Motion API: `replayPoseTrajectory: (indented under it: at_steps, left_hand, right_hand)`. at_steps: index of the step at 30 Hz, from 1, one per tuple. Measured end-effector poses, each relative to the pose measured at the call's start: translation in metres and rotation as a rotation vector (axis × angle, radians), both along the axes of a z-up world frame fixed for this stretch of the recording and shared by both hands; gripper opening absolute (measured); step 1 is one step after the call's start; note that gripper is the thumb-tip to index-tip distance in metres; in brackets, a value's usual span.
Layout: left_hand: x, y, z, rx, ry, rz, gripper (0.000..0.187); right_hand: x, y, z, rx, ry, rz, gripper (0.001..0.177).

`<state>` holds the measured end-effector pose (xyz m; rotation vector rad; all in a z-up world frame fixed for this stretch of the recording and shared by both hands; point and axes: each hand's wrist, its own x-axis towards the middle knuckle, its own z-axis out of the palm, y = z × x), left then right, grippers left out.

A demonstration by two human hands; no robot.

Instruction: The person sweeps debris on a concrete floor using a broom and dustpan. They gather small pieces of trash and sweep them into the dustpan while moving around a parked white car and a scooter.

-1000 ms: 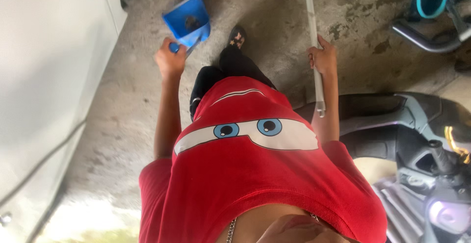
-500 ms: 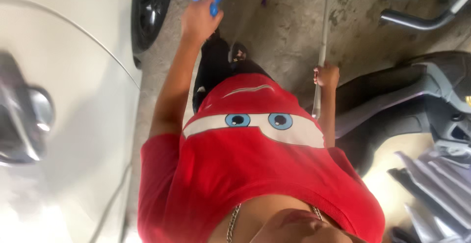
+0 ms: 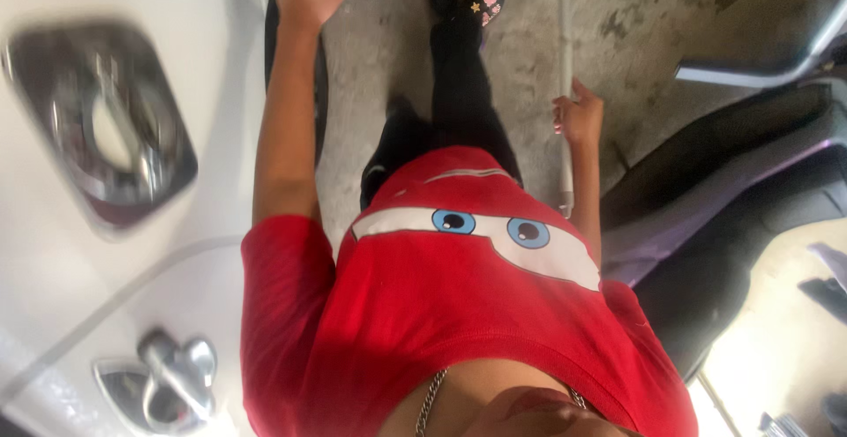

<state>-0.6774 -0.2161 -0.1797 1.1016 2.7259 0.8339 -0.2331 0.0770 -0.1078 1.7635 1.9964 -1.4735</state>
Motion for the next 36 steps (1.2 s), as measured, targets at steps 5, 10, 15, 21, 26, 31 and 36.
replayPoseTrajectory:
  at_steps: [5,10,15,21,26,31,36]
  left_hand:
    - [-0.062,0.042,0.010,-0.187,-0.026,0.135,0.028]
    - [-0.061,0.101,0.043,-0.404,0.102,0.230,0.031]
    - [-0.042,0.187,-0.020,-0.257,0.054,0.137,0.033]
    - [-0.043,0.295,-0.228,-0.506,-0.420,-0.151,0.034]
    - [-0.026,0.333,-0.411,-0.932,-0.545,-0.470,0.060]
    - [0.006,0.338,-0.555,-0.996,-0.555,-0.683,0.054]
    - [0.031,0.314,-0.640,-0.735,-0.427,-0.467,0.040]
  right_hand:
    - [-0.087,0.079,-0.017,-0.099,0.072,0.025,0.059]
    - [-0.169,0.140,-0.031,-0.074,-0.098,0.052,0.061]
    - [-0.180,0.162,-0.100,-0.109,-0.183,0.122,0.061]
    - [-0.095,0.130,-0.155,-0.357,-0.436,-0.192,0.066]
    - [-0.063,0.082,-0.203,-0.388,-0.359,-0.351,0.050]
    - [-0.050,0.028,-0.254,-0.540,-0.586,-0.334,0.036]
    - [-0.031,-0.001,-0.267,-0.521,-0.450,-0.459,0.024]
